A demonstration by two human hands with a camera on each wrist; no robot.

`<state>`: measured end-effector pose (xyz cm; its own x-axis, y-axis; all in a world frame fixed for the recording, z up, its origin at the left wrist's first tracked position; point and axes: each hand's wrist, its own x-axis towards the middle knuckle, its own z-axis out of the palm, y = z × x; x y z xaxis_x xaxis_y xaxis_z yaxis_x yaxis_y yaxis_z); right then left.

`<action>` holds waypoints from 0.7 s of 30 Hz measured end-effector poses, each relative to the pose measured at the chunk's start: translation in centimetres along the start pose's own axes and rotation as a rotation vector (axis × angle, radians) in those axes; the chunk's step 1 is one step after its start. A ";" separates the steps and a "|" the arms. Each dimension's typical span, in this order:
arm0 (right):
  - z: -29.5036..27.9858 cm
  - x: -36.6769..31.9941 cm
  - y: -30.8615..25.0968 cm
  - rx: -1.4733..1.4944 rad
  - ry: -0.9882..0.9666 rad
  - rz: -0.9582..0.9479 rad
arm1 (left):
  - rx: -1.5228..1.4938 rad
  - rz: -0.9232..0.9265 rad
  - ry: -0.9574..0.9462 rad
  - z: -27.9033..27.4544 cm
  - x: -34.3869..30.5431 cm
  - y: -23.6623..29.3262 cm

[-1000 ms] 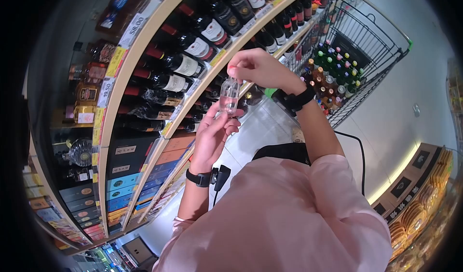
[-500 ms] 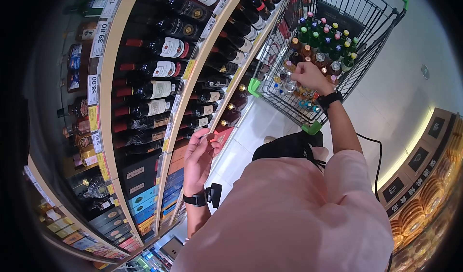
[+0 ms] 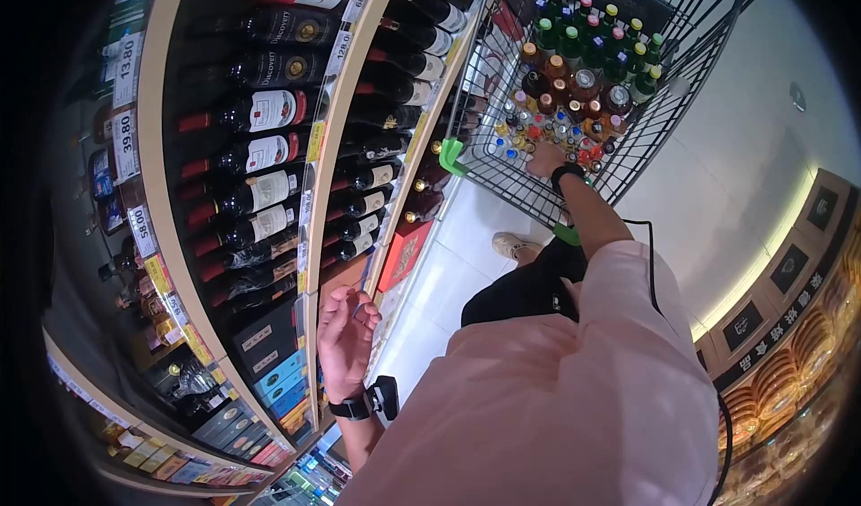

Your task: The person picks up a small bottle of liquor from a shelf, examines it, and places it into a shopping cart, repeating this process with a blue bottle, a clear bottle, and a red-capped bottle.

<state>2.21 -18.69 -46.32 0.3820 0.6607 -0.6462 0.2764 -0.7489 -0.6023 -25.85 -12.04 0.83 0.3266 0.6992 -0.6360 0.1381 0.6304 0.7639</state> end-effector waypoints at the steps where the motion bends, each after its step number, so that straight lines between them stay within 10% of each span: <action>1: 1.0 0.9 1.0 -0.002 -0.003 0.034 | -0.001 -0.005 0.016 -0.2 0.0 -0.1; 21: 6.6 4.1 0.8 -0.100 -0.223 -0.020 | -0.044 -0.097 0.152 -1.6 -0.8 -3.4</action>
<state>-1.80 -16.23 -52.55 0.1747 0.6624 -0.7285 0.3723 -0.7294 -0.5739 -28.12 -14.21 -1.47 0.1686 0.6750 -0.7183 0.1197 0.7093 0.6946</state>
